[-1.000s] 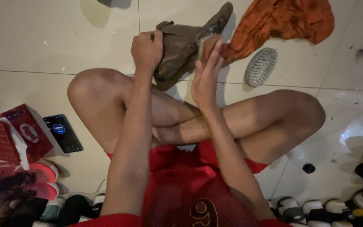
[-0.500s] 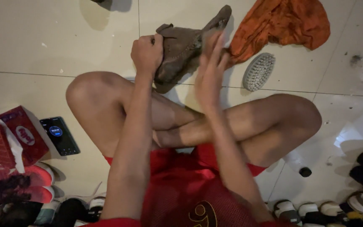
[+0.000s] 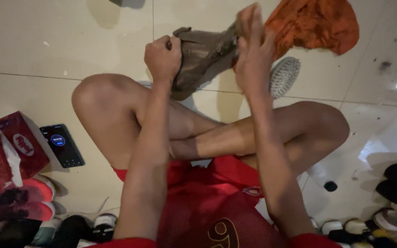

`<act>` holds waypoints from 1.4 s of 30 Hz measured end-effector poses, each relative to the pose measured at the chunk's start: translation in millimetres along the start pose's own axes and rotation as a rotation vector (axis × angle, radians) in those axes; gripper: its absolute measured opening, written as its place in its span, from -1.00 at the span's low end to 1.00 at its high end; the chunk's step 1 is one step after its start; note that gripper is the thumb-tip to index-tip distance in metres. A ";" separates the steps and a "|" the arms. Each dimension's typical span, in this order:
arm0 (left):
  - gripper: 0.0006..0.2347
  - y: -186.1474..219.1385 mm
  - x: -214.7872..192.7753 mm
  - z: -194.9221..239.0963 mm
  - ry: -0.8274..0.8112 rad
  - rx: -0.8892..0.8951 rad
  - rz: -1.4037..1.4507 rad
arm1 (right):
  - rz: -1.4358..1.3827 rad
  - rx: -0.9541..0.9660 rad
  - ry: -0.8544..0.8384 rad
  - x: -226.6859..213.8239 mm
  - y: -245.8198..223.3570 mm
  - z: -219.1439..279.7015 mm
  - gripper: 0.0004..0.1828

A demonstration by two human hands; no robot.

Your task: The person cleans a boot while sitting on the floor. They apply liquid from a bottle to a brush, scrub the sole and sides of the boot, and wipe it with a cloth.

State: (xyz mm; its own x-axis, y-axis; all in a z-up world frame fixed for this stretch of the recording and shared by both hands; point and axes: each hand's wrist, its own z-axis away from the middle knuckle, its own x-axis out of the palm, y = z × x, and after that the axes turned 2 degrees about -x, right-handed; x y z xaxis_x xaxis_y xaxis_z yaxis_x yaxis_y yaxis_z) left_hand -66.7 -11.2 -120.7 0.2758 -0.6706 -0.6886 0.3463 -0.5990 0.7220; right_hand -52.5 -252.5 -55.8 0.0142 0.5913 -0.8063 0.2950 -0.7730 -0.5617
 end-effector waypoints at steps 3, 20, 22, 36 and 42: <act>-0.64 1.0 1.5 0.4 0.088 0.058 0.017 | 0.017 0.254 -0.290 -34.2 -78.1 5.0 -0.21; -0.78 25.4 -19.7 11.3 0.265 0.627 -0.089 | 0.079 0.081 -0.178 -25.7 -26.3 62.7 -0.18; -0.79 23.0 -18.2 10.6 0.256 0.661 -0.094 | 0.165 0.102 -0.226 -26.9 -42.0 77.6 -0.18; -0.76 7.1 -8.9 6.3 0.188 0.537 -0.026 | -0.137 0.256 -0.091 -18.2 -0.8 76.2 -0.38; -0.66 8.1 -11.5 -8.4 -0.015 0.291 0.117 | -0.283 0.297 -0.100 -11.1 -5.3 72.6 -0.31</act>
State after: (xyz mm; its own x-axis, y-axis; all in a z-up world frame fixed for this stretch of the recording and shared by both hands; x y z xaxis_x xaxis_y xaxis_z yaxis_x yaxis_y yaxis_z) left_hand -59.5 -4.6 -107.5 0.2847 -0.7472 -0.6005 0.0410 -0.6164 0.7864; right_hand -123.5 -271.6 -57.4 -0.1247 0.7757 -0.6187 -0.0140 -0.6249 -0.7806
